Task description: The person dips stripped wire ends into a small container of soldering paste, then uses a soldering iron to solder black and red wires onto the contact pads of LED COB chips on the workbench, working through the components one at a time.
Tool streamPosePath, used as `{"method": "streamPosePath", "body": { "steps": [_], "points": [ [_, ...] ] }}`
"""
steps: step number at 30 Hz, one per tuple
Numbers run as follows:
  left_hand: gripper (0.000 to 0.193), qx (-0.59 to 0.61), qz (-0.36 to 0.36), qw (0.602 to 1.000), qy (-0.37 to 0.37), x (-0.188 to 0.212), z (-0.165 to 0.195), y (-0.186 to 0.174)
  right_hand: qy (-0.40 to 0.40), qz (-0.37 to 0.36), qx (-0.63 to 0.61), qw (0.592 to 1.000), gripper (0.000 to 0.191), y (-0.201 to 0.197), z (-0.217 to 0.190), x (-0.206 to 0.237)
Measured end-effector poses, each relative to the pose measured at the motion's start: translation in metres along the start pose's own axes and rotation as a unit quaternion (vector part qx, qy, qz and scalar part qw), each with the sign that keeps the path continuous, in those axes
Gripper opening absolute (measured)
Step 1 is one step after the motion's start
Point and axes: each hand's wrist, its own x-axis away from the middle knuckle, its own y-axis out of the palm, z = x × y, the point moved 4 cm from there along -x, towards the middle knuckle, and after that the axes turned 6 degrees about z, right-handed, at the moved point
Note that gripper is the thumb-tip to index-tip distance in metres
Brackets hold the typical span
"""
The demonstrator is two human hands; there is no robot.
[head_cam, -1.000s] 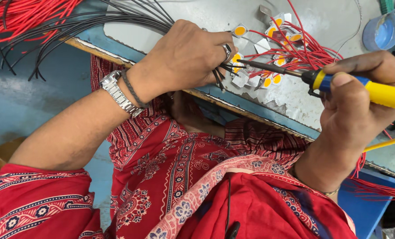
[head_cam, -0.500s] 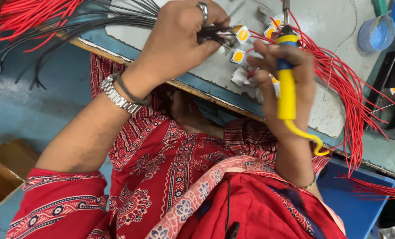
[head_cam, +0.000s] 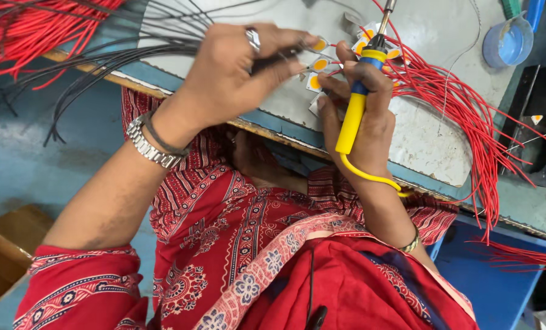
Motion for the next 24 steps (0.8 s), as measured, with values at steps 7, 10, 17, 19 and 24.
{"method": "streamPosePath", "body": {
  "steps": [7,10,17,19,24],
  "points": [
    [0.018,0.016,-0.079,0.995,-0.063,0.003,-0.007,0.006,-0.007,0.011,-0.03,0.999,0.048,0.001,-0.002,0.002],
    [0.017,-0.007,-0.081,0.996,-0.039,0.007,-0.01,0.008,-0.002,0.007,-0.036,0.999,0.048,0.002,-0.002,0.002],
    [0.014,-0.11,-0.086,0.99,0.026,0.016,-0.006,0.014,-0.008,0.004,-0.035,0.999,0.049,0.002,-0.002,0.003],
    [0.011,-0.139,-0.086,0.986,0.043,0.015,-0.002,0.016,-0.011,0.005,-0.03,0.999,0.049,0.002,-0.002,0.003],
    [0.019,-0.213,-0.124,0.968,0.047,0.012,0.002,0.021,-0.018,0.001,-0.017,1.0,0.047,0.002,0.002,0.004]
  ]
}}
